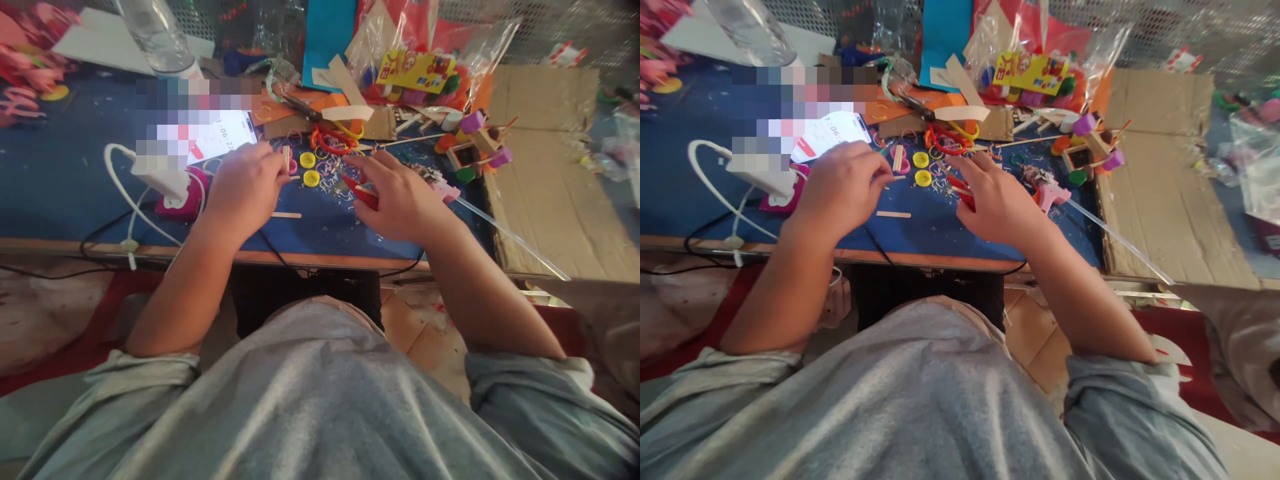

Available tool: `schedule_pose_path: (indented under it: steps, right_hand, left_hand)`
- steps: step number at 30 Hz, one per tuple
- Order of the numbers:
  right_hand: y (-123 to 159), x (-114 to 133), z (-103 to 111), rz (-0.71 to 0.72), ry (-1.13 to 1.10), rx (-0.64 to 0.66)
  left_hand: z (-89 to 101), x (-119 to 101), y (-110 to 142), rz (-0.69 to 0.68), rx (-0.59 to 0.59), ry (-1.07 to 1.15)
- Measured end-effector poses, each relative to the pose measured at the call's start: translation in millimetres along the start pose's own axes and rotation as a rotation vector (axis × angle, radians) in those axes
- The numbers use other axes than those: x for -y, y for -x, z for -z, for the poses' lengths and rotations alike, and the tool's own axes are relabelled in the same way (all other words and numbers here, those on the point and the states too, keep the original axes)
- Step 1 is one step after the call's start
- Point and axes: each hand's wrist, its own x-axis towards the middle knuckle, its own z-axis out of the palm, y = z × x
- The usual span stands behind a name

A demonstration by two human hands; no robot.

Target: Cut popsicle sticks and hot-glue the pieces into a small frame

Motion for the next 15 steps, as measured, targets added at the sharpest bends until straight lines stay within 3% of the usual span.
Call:
schedule_pose_path:
  steps: [3, 7, 11, 15]
  right_hand:
    - [-11, -3, -5, 0.095, 0.076, 0.107]
    - [-15, -4, -15, 0.164, 0.139, 0.208]
    - [-13, -14, -18, 0.179, 0.125, 0.197]
    - [-12, -32, -16, 0.153, 0.120, 0.154]
  left_hand:
    - [-12.2, 14, -20, -0.067, 0.133, 0.005]
    - [-25.7, 14, -24, -0.180, 0.305, 0.070]
    - [-27.5, 13, -21, -0.188, 0.264, 0.150]
    - [-30.2, 18, -21, -0.057, 0.177, 0.131]
